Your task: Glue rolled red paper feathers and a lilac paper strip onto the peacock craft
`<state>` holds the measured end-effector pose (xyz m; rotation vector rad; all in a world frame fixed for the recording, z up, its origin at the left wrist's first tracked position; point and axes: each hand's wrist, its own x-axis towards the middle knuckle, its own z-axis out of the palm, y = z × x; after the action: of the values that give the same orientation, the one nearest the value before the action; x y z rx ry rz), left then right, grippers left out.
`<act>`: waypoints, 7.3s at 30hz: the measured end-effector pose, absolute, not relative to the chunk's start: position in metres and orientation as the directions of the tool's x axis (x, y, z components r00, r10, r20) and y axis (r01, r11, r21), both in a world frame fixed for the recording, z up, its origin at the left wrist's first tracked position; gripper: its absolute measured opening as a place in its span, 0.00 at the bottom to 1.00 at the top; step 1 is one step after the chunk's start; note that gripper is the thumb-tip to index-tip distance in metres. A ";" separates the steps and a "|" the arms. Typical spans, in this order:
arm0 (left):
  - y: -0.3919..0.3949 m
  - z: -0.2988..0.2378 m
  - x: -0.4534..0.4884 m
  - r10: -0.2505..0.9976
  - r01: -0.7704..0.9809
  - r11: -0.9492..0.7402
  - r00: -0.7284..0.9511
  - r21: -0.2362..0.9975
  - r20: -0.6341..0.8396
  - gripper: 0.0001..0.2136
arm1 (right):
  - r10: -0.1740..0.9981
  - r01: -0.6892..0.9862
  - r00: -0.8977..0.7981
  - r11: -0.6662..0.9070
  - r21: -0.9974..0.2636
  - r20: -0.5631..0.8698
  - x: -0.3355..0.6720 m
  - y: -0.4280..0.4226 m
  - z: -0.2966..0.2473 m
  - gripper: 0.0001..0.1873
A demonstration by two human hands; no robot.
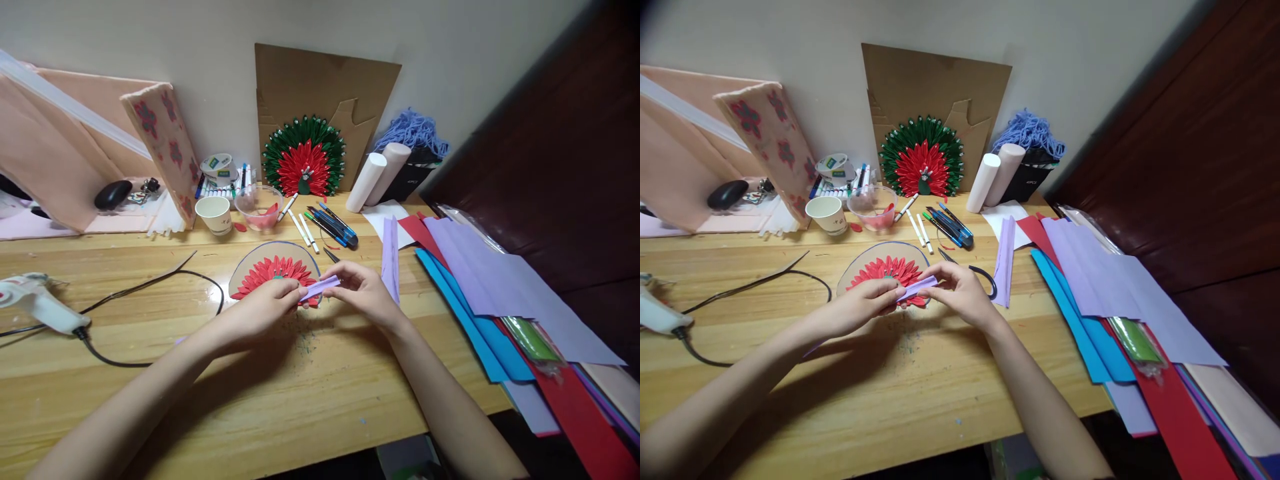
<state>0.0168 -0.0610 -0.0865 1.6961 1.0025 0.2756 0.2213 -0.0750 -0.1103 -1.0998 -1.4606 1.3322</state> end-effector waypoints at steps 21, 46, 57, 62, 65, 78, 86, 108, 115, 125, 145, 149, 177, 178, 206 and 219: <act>-0.061 -0.080 0.007 0.681 0.645 -0.545 0.713 0.536 -0.166 0.17 | 0.865 0.396 -0.491 0.120 -0.910 -0.100 0.203 -0.088 -0.105 0.14; -0.006 -0.031 -0.099 0.970 0.477 -0.072 0.238 0.876 -0.050 0.11 | 0.922 0.234 -0.336 -0.118 -0.965 -0.194 0.248 -0.069 -0.099 0.15; -0.042 -0.076 0.034 0.914 0.324 -0.137 0.406 0.936 -0.006 0.15 | 0.988 -0.200 -0.101 -0.132 -0.971 -0.113 0.197 -0.073 -0.130 0.17; -0.027 -0.077 0.048 0.928 0.351 -0.069 0.366 0.934 -0.069 0.12 | 0.966 -0.171 -0.220 -0.174 -0.970 -0.135 0.197 -0.075 -0.124 0.17; -0.018 -0.073 0.042 0.918 0.356 -0.049 0.384 0.933 -0.099 0.12 | 0.954 -0.127 -0.266 -0.177 -0.976 -0.139 0.202 -0.074 -0.121 0.16; -0.015 -0.082 0.039 0.821 0.237 0.026 0.549 0.971 -0.156 0.13 | 0.928 -0.200 -0.284 -0.304 -0.932 -0.242 0.203 -0.075 -0.124 0.16; -0.023 -0.081 0.048 0.896 0.385 -0.069 0.430 0.920 -0.113 0.09 | 0.998 0.189 -0.007 0.068 -0.980 0.068 0.201 -0.082 -0.125 0.18; -0.022 -0.079 0.046 0.779 0.111 0.109 0.608 0.988 -0.154 0.12 | 0.970 -0.253 -0.212 -0.174 -0.952 -0.121 0.207 -0.072 -0.125 0.17; -0.023 -0.082 0.049 0.829 0.196 -0.080 0.557 0.977 -0.044 0.10 | 0.998 -0.084 -0.060 -0.028 -0.996 -0.023 0.206 -0.071 -0.125 0.14; -0.016 -0.088 0.039 0.779 0.155 -0.085 0.626 0.984 -0.032 0.14 | 0.993 -0.191 -0.060 -0.114 -0.975 -0.104 0.209 -0.071 -0.124 0.15; -0.014 -0.093 0.035 0.802 0.368 -0.176 0.591 0.913 -0.084 0.14 | 0.984 -0.322 -0.148 -0.144 -0.936 -0.100 0.210 -0.074 -0.118 0.26; -0.013 -0.093 0.035 0.781 0.347 -0.162 0.618 0.924 -0.095 0.13 | 0.973 -0.326 -0.198 -0.176 -0.929 -0.115 0.210 -0.073 -0.117 0.29; -0.024 -0.110 0.057 0.897 0.049 0.191 0.396 0.980 -0.194 0.19 | 0.989 -0.199 -0.030 -0.145 -0.969 -0.142 0.213 -0.066 -0.130 0.17; -0.024 -0.110 0.057 0.895 0.029 0.218 0.393 0.976 -0.211 0.18 | 0.990 -0.196 -0.040 -0.143 -0.970 -0.138 0.213 -0.066 -0.130 0.16; -0.004 -0.073 0.024 0.971 -0.197 0.158 0.211 0.968 -0.116 0.19 | 0.994 0.903 0.067 -0.096 -0.419 -0.085 0.261 -0.064 -0.124 0.05; -0.006 -0.067 0.019 0.986 -0.250 0.112 0.146 0.962 -0.077 0.16 | 0.848 -0.420 -0.512 -0.385 -0.822 -0.136 0.197 -0.086 -0.124 0.37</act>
<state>0.0195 -0.0056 -0.0672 1.0110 0.9652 1.1535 0.1975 -0.0864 -0.1241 -0.7137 -0.9563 1.9750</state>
